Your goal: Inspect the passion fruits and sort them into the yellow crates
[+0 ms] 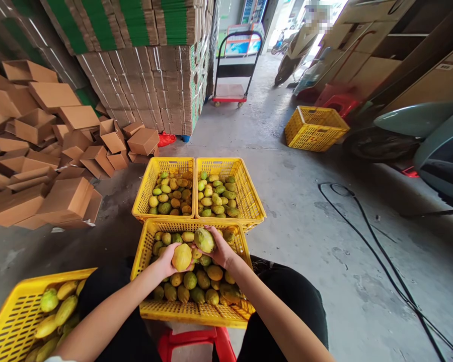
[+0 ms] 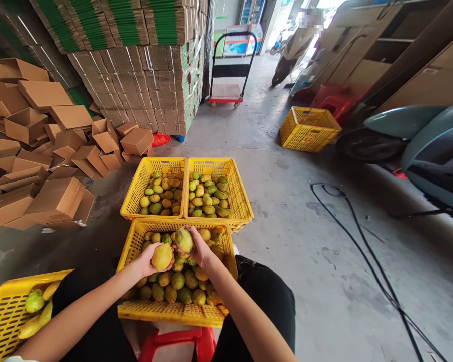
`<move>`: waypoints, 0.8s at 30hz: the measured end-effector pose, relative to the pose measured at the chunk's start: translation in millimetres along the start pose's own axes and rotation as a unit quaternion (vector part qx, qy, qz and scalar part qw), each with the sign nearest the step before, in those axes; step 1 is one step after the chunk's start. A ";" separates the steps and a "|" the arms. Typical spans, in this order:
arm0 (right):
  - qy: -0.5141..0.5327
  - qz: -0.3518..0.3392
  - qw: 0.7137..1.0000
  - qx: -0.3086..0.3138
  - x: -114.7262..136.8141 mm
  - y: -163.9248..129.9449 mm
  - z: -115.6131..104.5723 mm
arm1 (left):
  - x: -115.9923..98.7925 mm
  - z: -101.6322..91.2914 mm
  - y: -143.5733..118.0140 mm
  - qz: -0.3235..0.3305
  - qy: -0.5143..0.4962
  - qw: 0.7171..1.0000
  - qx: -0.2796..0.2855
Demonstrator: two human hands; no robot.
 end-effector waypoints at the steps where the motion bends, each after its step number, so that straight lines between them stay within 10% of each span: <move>1: 0.003 -0.009 1.000 0.000 1.9 -0.8 0.9 | 0.1 0.2 -0.3 -0.001 -0.004 1.000 0.001; 13: 0.038 -0.015 0.999 -0.015 4.8 -4.5 0.5 | -2.6 -15.4 6.0 0.034 0.022 0.997 -0.061; 24: 0.032 -0.018 0.999 -0.001 2.8 -1.4 3.1 | -1.0 6.1 -8.1 0.038 0.059 0.998 0.005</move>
Point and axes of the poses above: each hand's wrist, its own y-axis towards the middle knuckle, its own z-axis out of the palm, x = y × z, the point moved 8 cm from there along y, towards the middle knuckle
